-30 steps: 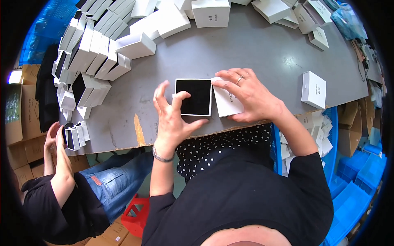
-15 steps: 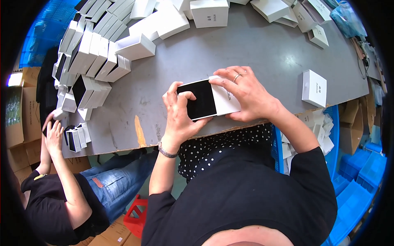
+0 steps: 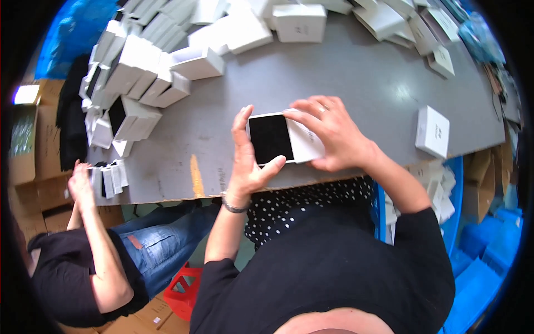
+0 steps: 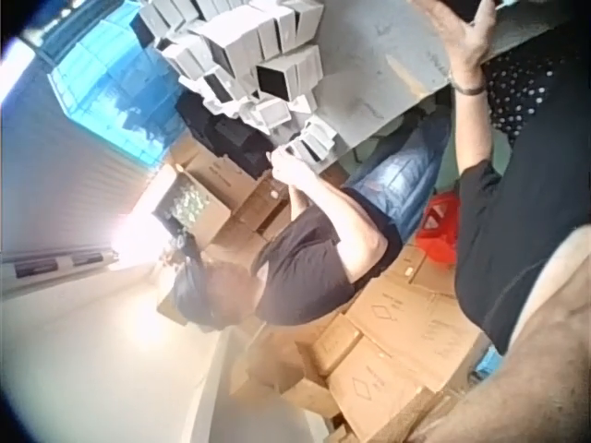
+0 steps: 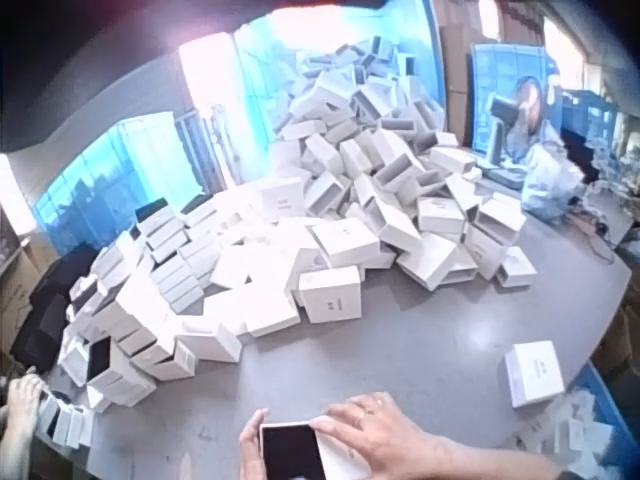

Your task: Inspecting and packaging small white product boxes into blue plastic crates in a manufacturing facility.

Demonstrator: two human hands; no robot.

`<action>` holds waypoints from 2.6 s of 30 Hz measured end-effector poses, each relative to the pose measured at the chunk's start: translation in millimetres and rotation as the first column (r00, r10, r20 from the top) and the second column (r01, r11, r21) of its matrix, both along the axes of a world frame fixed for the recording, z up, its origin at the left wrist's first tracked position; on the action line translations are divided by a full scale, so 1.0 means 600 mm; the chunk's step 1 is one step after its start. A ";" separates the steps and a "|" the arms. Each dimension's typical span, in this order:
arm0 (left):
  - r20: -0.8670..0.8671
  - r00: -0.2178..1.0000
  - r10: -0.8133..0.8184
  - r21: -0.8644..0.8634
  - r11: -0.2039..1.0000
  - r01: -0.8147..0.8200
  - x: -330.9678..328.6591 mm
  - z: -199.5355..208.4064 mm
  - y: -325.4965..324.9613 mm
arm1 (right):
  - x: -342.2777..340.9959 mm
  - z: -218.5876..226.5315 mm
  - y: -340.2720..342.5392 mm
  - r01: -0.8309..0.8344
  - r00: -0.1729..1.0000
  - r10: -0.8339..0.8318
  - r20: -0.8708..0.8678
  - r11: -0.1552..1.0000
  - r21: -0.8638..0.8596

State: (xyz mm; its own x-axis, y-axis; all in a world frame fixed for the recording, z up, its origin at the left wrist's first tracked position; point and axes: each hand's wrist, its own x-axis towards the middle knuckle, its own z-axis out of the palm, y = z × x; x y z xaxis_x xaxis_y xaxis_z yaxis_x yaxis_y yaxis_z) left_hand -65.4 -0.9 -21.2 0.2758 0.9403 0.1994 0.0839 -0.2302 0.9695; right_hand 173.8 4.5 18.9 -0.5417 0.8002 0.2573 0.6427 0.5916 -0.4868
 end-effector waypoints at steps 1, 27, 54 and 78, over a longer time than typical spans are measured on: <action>-0.014 1.000 -0.023 0.006 1.000 0.023 0.003 -0.004 0.003 | -0.002 -0.003 0.001 0.010 1.000 -0.010 0.010 1.000 0.022; -0.207 0.842 0.498 0.846 0.523 -0.101 -0.127 0.165 0.115 | 0.067 0.043 0.291 0.357 0.830 -0.513 0.219 0.790 0.498; -0.739 0.641 0.205 0.397 0.902 0.170 -0.023 0.093 -0.006 | 0.071 0.010 -0.050 0.338 0.884 -0.367 0.288 0.929 0.148; -0.607 0.792 0.062 0.274 0.952 0.136 0.028 0.027 -0.012 | 0.042 -0.018 -0.053 0.223 0.974 -0.220 -0.053 0.971 0.081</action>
